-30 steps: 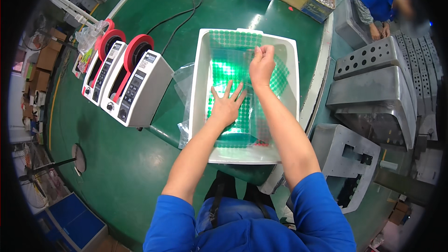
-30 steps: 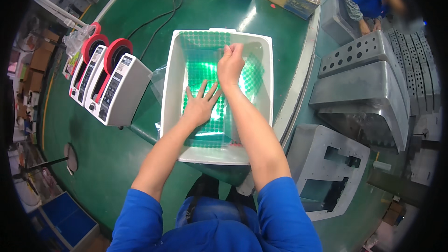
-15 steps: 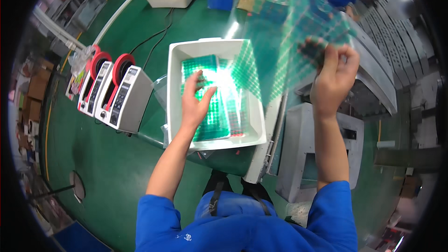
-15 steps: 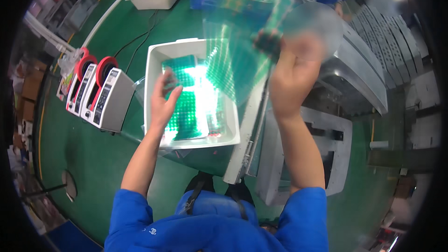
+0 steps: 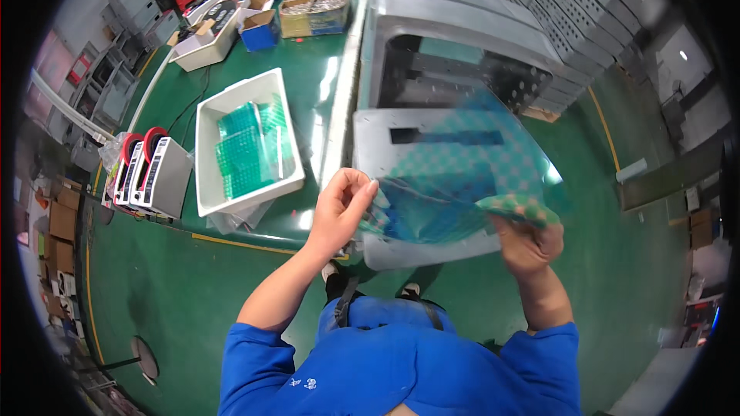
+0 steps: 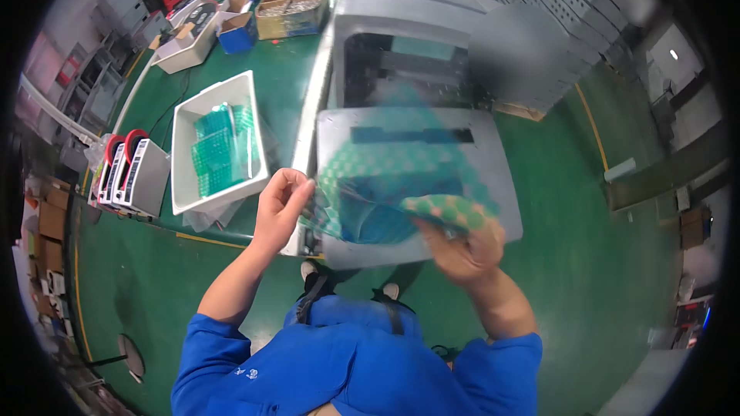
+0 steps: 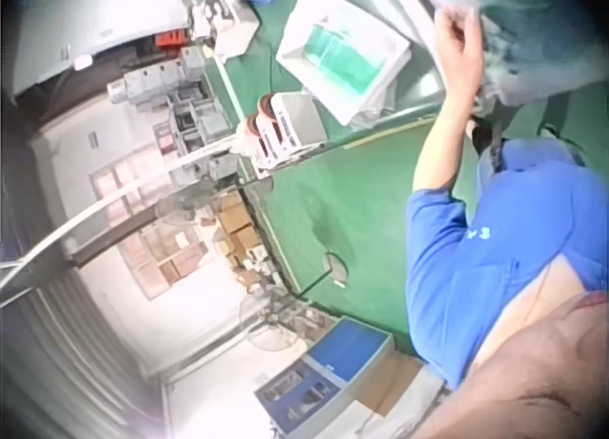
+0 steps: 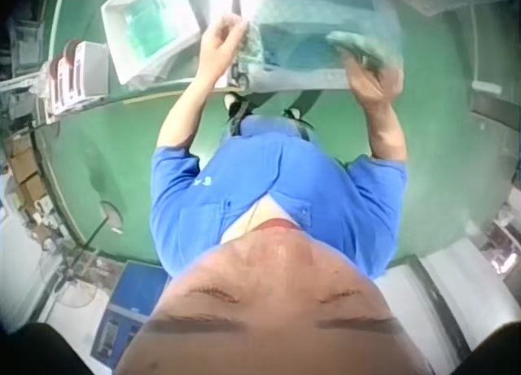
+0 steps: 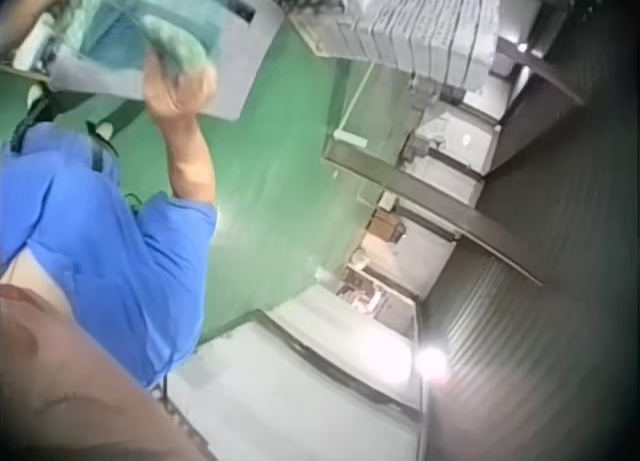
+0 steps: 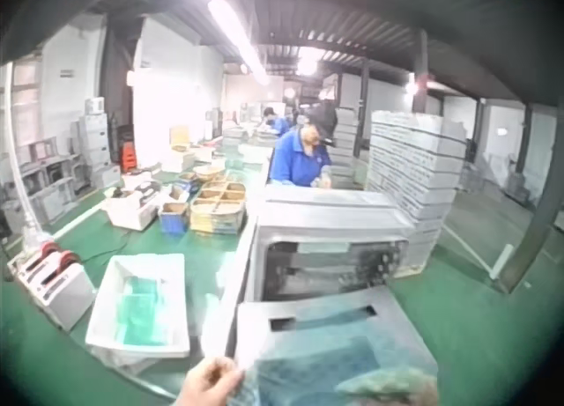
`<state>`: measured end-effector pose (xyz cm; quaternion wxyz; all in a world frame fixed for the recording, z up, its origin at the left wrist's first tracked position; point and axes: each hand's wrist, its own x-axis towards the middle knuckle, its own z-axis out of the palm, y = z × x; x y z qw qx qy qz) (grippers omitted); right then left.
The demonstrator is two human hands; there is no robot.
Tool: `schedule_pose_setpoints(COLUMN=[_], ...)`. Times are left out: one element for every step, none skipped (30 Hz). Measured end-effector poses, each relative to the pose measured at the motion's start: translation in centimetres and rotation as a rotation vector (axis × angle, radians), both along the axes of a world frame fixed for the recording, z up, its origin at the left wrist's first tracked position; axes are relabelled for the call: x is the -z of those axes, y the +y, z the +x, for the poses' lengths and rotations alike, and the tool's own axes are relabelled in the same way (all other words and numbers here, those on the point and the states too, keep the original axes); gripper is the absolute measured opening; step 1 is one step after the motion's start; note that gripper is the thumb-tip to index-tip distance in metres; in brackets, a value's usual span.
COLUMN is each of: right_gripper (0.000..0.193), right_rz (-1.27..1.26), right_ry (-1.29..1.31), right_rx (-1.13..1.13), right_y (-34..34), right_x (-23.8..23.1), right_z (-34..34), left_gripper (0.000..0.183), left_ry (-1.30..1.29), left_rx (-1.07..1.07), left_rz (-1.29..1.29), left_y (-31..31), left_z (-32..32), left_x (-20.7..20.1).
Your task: The recorder is applying circular green labels to the interior and exterior of metal housings.
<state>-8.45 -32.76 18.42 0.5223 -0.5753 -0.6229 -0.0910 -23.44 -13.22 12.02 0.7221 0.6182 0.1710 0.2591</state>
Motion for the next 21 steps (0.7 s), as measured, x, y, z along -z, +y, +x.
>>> schedule_pose_setpoints(right_gripper=[0.041,0.040,0.040,0.037,0.034,0.035,0.036,0.037,0.035,0.033,0.031,0.021,0.020,0.018,0.017,0.021,0.020,0.020,0.020,0.017,0.017], right_rz=[-0.025,-0.060,-0.097,-0.113,-0.111,-0.060,-0.008,-0.178,-0.275,-0.365,-0.457,-0.422,-0.340,-0.257,-0.171,-0.158,-0.171,-0.184,-0.202,-0.203,-0.222], right_ry=[-0.130,-0.264,-0.398,-0.182,0.034,0.293,0.547,0.773,0.862,0.944,1.023,0.968,0.724,0.480,0.236,0.349,0.425,0.501,0.570,0.621,0.633], right_rx=[0.067,0.131,0.192,0.099,0.012,-0.032,-0.076,-0.035,-0.078,-0.120,-0.160,-0.100,-0.132,-0.160,-0.184,-0.232,-0.197,-0.162,-0.123,-0.044,-0.081], right_y=[-3.1,-6.1,-8.5,-9.4,-10.4,-10.4,-10.8,-11.9,-13.2,-14.4,-15.5,-16.6,-17.0,-17.3,-17.8,-18.1,-17.9,-17.3,-16.7,-15.7,-15.6], right_x=[0.3,0.7,1.0,1.1,0.8,0.8,0.4,-0.4,0.2,1.1,2.1,3.4,4.3,5.0,5.4,5.5,5.9,6.4,6.6,5.7,6.3], right_z=[1.5,3.0,4.0,4.1,4.1,3.4,3.2,3.2,3.7,4.4,4.9,4.8,5.2,5.8,6.3,6.6,6.8,7.0,7.1,6.2,6.5], left_gripper=[0.012,0.024,0.047,0.061,0.075,0.082,0.064,0.053,0.042,0.037,0.032,0.028,0.030,0.033,0.036,0.040,0.040,0.039,0.039,0.038,0.036], left_ry=[0.034,-0.048,-0.054,-0.066,-0.087,-0.044,0.001,0.027,0.053,-0.025,-0.105,-0.184,-0.270,-0.355,-0.442,-0.426,-0.410,-0.394,-0.385,-0.398,-0.390], left_rx=[0.072,0.199,0.242,0.283,0.316,0.334,0.346,0.309,0.269,0.197,0.124,0.051,0.078,0.106,0.138,0.143,0.146,0.150,0.150,0.089,0.105], left_rz=[-0.089,-0.230,-0.328,-0.381,-0.435,-0.457,-0.426,-0.329,-0.230,-0.086,0.055,0.198,0.367,0.535,0.704,0.604,0.552,0.499,0.442,0.482,0.576], left_y=[-2.5,-4.9,-7.0,-9.2,-11.0,-11.9,-12.9,-14.1,-15.1,-15.9,-16.7,-17.2,-17.3,-17.1,-17.1,-17.4,-17.4,-17.2,-17.1,-17.5,-17.3], left_z=[0.4,1.1,1.8,2.9,4.0,4.8,5.4,5.7,5.8,5.7,5.5,5.4,5.3,5.1,5.0,4.8,4.9,5.2,5.6,6.1,6.3], left_x=[-0.4,0.1,-0.5,-0.4,-0.3,0.4,0.3,0.5,0.8,1.1,1.5,1.8,1.8,1.7,1.8,2.4,2.6,2.8,2.9,3.0,2.9])
